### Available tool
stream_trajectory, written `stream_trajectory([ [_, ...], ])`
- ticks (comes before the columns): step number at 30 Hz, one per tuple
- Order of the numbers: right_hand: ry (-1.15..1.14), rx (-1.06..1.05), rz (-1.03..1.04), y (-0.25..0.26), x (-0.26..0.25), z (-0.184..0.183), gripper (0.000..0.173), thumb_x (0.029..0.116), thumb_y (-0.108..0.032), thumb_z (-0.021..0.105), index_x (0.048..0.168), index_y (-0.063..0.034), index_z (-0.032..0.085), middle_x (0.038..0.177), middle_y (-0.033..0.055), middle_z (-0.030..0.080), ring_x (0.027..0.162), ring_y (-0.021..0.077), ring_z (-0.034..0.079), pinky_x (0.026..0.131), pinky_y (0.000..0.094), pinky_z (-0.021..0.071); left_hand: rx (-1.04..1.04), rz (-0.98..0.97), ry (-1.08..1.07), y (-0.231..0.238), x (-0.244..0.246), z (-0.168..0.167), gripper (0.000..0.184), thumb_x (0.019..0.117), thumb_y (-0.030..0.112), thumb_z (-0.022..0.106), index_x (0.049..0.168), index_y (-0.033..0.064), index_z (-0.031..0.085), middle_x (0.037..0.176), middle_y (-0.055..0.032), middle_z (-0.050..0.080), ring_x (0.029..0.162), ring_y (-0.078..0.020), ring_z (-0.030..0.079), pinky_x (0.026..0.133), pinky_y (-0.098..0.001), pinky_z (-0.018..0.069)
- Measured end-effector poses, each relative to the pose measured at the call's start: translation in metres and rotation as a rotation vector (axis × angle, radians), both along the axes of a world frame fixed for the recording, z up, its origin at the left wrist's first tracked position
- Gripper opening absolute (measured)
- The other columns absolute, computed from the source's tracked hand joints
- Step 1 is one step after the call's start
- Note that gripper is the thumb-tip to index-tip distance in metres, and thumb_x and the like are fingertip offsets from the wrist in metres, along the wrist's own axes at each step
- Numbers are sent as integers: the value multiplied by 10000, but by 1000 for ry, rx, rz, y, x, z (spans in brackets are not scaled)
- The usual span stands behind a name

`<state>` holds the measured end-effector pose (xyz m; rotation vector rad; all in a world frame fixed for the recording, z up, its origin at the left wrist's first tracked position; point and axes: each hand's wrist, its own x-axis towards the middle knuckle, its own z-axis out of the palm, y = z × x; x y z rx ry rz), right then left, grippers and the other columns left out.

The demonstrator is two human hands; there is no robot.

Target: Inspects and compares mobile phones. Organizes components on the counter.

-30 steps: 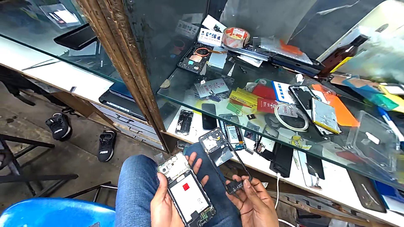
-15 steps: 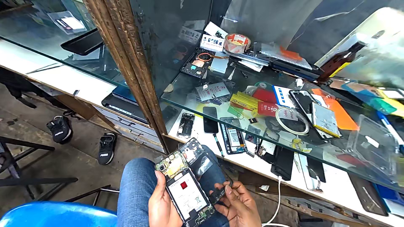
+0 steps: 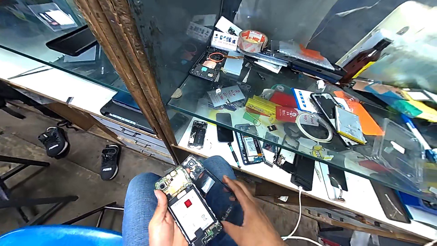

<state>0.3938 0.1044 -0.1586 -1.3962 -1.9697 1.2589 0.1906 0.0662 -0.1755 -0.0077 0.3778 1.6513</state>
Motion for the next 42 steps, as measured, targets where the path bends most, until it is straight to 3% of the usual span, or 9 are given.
stream_trajectory([
  [6,-241,144,53,3,0,-6,1142,668,-467,897,1608,-130,342,1523,98,469,1188,159,611,945,329,577,-2,-81,-57,11,16,0,621,1019,581,440,1330,57,562,1236,-214,679,1151,-328,683,995,-539,551],
  [9,-268,201,9,3,1,-10,1143,633,-389,900,1604,-137,352,1484,87,502,1117,155,645,880,338,605,-3,-98,-68,16,20,-4,628,1008,576,478,1344,50,549,1239,-219,673,1156,-332,678,1001,-538,546],
  [15,-270,202,-110,6,4,-13,1025,712,-409,839,1598,-167,383,1441,63,540,1080,133,652,841,326,609,-16,-90,-77,19,15,-7,640,1006,583,478,1363,56,540,1262,-232,659,1170,-346,670,996,-543,548],
  [16,-265,184,-162,10,5,-14,993,731,-393,835,1593,-173,395,1436,63,552,1080,142,662,843,340,612,-1,-93,-80,19,12,-10,660,1005,586,475,1410,67,515,1356,-240,611,1257,-372,617,1050,-565,506],
  [18,-248,139,-271,23,7,-18,972,746,-369,844,1588,-177,398,1423,66,561,1087,166,666,853,377,611,93,-125,-102,20,4,-22,736,1009,604,443,1537,94,386,1611,-230,347,1492,-424,332,1205,-624,285],
  [20,-244,113,-362,38,8,-23,980,751,-336,843,1597,-185,372,1430,76,555,1098,184,665,855,395,605,114,-128,-100,19,-1,-25,766,1001,619,442,1550,89,373,1644,-228,281,1520,-436,263,1216,-640,247],
  [28,-320,68,-501,62,6,-29,997,773,-321,832,1611,-166,316,1454,86,518,1101,205,655,858,415,593,133,-153,-191,7,-14,-33,744,993,605,467,1525,86,426,1615,-227,341,1478,-459,339,1166,-673,308],
  [33,-373,13,-487,48,17,-21,989,774,-339,814,1614,-167,323,1456,100,508,1118,198,651,899,380,584,144,-205,-120,4,-17,-32,699,974,632,477,1492,163,499,1586,-159,427,1453,-408,410,1156,-634,345],
  [42,-143,-33,-123,-4,58,46,988,732,-265,874,1580,-116,390,1436,76,516,1021,122,645,803,285,593,168,-241,-138,5,-17,-26,702,961,638,497,1480,164,517,1550,-145,478,1430,-398,444,1131,-630,376],
])
